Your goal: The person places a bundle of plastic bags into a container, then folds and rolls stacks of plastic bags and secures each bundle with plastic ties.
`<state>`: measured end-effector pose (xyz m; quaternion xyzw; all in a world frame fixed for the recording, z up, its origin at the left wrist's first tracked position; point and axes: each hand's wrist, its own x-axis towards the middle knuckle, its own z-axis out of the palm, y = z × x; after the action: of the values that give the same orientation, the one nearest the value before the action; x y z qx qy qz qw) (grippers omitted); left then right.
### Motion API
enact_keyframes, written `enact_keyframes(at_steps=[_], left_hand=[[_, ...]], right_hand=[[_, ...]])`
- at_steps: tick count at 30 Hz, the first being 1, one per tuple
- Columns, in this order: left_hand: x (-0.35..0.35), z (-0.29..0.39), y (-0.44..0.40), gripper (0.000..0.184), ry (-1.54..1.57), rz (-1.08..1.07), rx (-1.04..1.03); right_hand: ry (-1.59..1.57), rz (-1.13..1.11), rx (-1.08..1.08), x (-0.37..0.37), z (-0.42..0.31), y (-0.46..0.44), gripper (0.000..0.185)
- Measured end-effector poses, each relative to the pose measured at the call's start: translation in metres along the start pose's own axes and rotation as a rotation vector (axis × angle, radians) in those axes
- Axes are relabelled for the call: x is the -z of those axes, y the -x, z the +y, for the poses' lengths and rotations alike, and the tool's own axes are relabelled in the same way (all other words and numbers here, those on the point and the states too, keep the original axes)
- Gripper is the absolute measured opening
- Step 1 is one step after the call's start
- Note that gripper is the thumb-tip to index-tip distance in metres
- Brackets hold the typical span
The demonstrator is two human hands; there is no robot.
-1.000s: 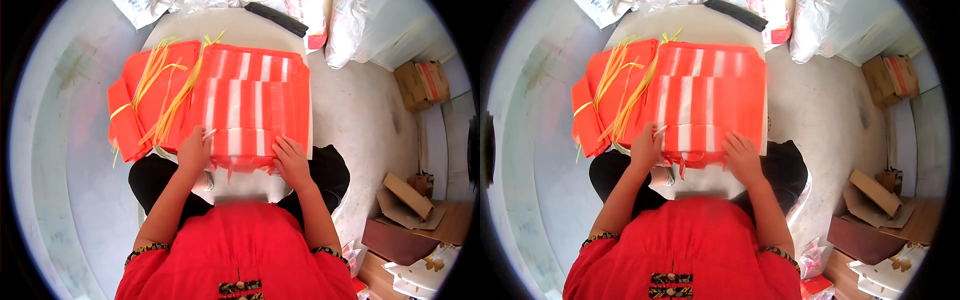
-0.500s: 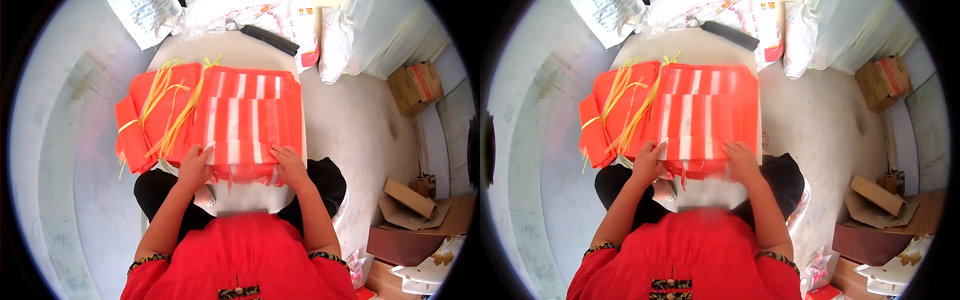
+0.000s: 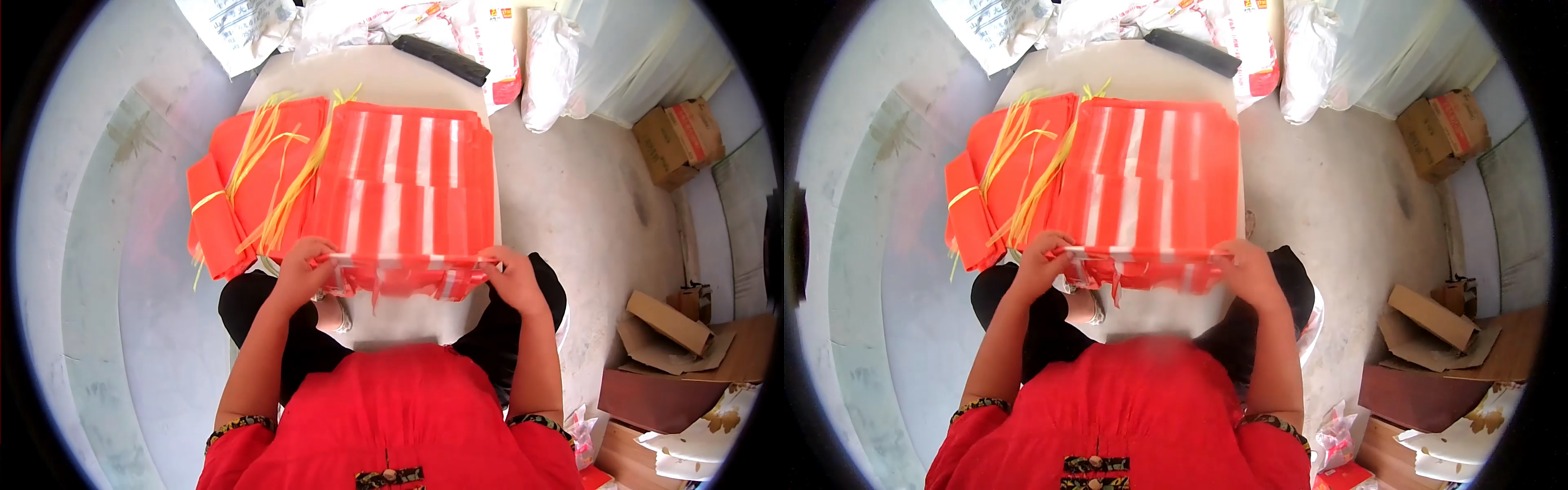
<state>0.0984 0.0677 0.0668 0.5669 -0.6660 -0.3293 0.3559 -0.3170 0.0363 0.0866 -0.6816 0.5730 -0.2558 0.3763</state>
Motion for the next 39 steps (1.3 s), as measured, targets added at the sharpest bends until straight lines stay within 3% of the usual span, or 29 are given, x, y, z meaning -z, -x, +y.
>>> enact_keyframes(at_steps=[1, 4, 14, 20, 32, 35, 38, 39], left_hand=[[0.000, 0.000, -0.003, 0.016, 0.195, -0.023, 0.153], [-0.004, -0.004, -0.028, 0.015, 0.349, -0.068, 0.341], [-0.029, -0.023, -0.070, 0.022, -0.072, 0.085, 0.247], [-0.044, -0.022, -0.069, 0.022, -0.124, 0.188, 0.251], [-0.049, -0.020, -0.072, 0.024, -0.224, 0.158, 0.289], [-0.050, -0.018, -0.075, 0.026, -0.313, 0.139, 0.319], [-0.051, -0.018, -0.076, 0.029, -0.353, 0.143, 0.325], [-0.051, -0.017, -0.075, 0.029, -0.343, 0.152, 0.327]], right_hand=[[-0.204, -0.001, 0.038, -0.002, 0.015, -0.007, 0.009], [-0.328, 0.040, -0.043, -0.005, 0.027, -0.030, 0.015], [-0.154, 0.202, -0.039, -0.039, 0.064, -0.066, 0.011], [-0.134, 0.291, 0.056, -0.055, 0.070, -0.064, 0.014], [0.154, 0.469, 0.187, -0.066, 0.064, -0.058, 0.017], [0.259, 0.431, 0.113, -0.064, 0.057, -0.056, 0.018], [0.293, 0.315, -0.096, -0.054, 0.035, -0.050, 0.017], [0.408, 0.357, -0.030, -0.054, 0.034, -0.049, 0.018]])
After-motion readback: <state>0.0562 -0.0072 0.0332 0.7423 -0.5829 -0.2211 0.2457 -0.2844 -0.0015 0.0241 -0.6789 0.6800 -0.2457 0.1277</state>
